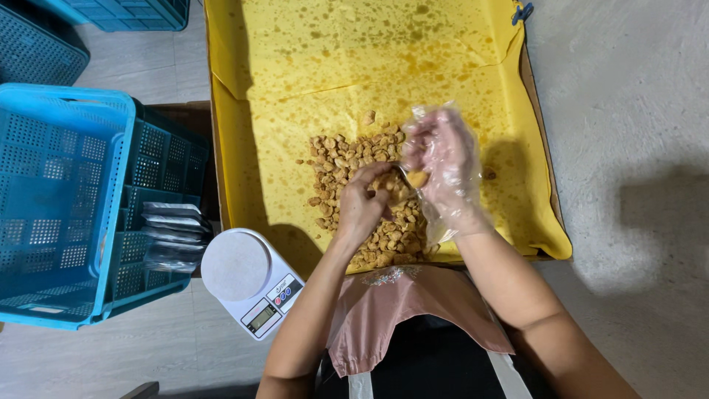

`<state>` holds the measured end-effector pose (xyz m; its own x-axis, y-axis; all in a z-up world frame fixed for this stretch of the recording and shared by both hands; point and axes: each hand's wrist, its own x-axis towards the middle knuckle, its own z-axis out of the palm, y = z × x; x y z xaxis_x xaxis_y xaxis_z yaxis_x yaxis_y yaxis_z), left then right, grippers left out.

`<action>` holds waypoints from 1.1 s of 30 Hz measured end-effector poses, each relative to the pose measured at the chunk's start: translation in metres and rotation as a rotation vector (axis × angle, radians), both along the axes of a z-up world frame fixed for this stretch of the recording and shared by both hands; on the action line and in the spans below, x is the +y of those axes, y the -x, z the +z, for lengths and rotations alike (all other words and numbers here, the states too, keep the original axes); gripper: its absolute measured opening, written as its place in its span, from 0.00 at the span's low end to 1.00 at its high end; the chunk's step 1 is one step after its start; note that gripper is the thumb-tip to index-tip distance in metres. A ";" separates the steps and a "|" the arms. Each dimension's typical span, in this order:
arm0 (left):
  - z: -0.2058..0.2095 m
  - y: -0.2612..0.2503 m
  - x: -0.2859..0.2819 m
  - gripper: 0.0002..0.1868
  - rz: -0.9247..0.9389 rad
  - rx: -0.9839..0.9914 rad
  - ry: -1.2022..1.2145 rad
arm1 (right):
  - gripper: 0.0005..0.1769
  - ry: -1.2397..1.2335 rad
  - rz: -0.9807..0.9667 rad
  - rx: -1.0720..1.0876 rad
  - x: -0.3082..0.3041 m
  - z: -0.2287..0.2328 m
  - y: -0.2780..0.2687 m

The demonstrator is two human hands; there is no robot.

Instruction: The person scoops cashews from a yellow tray into clear plastic bags using a metal scoop and gloved hands. Each filled bag is placed into a blue basket. The process is repeated multiple times.

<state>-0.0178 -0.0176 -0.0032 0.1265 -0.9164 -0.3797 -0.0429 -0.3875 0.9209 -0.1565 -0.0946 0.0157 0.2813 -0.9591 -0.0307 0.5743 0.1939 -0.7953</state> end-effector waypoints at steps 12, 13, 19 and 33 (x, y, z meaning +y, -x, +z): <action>0.057 -0.035 0.015 0.27 -0.267 -0.349 0.217 | 0.22 -0.111 -0.024 0.591 -0.007 -0.036 0.074; 0.056 -0.039 0.018 0.27 -0.235 -0.337 0.103 | 0.22 -0.155 0.020 0.658 -0.002 -0.061 0.090; 0.051 -0.060 0.028 0.29 -0.120 -0.341 -0.024 | 0.40 -0.046 0.797 1.300 0.052 -0.198 0.124; 0.024 -0.068 0.058 0.28 -0.036 -0.292 -0.025 | 0.49 -0.084 1.076 1.826 0.096 -0.207 0.047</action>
